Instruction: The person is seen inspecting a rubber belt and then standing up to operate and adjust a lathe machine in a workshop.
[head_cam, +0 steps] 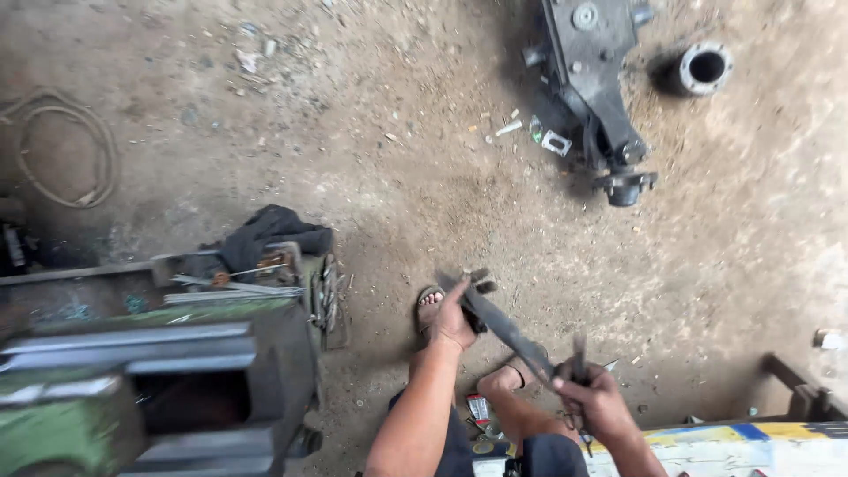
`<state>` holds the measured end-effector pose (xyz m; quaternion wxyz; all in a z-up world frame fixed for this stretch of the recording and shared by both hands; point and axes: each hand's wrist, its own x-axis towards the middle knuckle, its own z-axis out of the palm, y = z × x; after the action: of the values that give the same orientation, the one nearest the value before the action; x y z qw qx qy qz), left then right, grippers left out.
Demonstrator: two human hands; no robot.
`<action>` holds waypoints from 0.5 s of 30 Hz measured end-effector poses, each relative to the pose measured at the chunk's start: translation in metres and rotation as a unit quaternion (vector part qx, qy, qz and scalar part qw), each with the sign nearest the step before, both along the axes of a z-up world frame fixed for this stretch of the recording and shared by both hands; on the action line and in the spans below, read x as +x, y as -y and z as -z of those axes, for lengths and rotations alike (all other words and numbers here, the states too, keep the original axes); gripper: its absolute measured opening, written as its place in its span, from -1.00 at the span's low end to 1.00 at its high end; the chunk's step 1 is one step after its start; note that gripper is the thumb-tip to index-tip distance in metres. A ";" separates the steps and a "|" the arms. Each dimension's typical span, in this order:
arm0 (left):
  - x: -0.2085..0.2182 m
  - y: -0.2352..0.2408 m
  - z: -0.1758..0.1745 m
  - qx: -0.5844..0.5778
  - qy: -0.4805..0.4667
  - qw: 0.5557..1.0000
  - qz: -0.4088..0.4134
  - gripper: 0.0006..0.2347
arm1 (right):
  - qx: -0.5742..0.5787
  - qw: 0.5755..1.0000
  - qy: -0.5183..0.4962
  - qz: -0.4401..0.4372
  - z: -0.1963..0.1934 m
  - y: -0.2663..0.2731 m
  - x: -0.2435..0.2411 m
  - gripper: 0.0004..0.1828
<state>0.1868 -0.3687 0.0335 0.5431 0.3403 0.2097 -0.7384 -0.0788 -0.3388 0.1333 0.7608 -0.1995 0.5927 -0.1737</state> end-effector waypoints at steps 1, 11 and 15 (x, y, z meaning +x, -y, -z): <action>0.015 0.007 -0.022 0.003 0.030 0.999 -0.010 -0.74 | -0.041 0.999 0.012 0.008 -0.026 0.008 0.001 -0.73; 0.172 0.047 -0.254 -0.061 0.251 0.965 0.034 -0.84 | -0.174 0.902 -0.384 -0.090 -0.216 0.094 0.075 -0.82; 0.230 0.045 -0.277 -0.071 0.359 0.930 0.024 -0.82 | -0.157 0.931 -0.328 -0.039 -0.152 0.101 0.031 -0.72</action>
<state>0.4171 -0.4137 0.3109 0.5867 0.5485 -0.0603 -0.5927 -0.0479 -0.4397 0.2852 0.4893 -0.3854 0.7658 -0.1601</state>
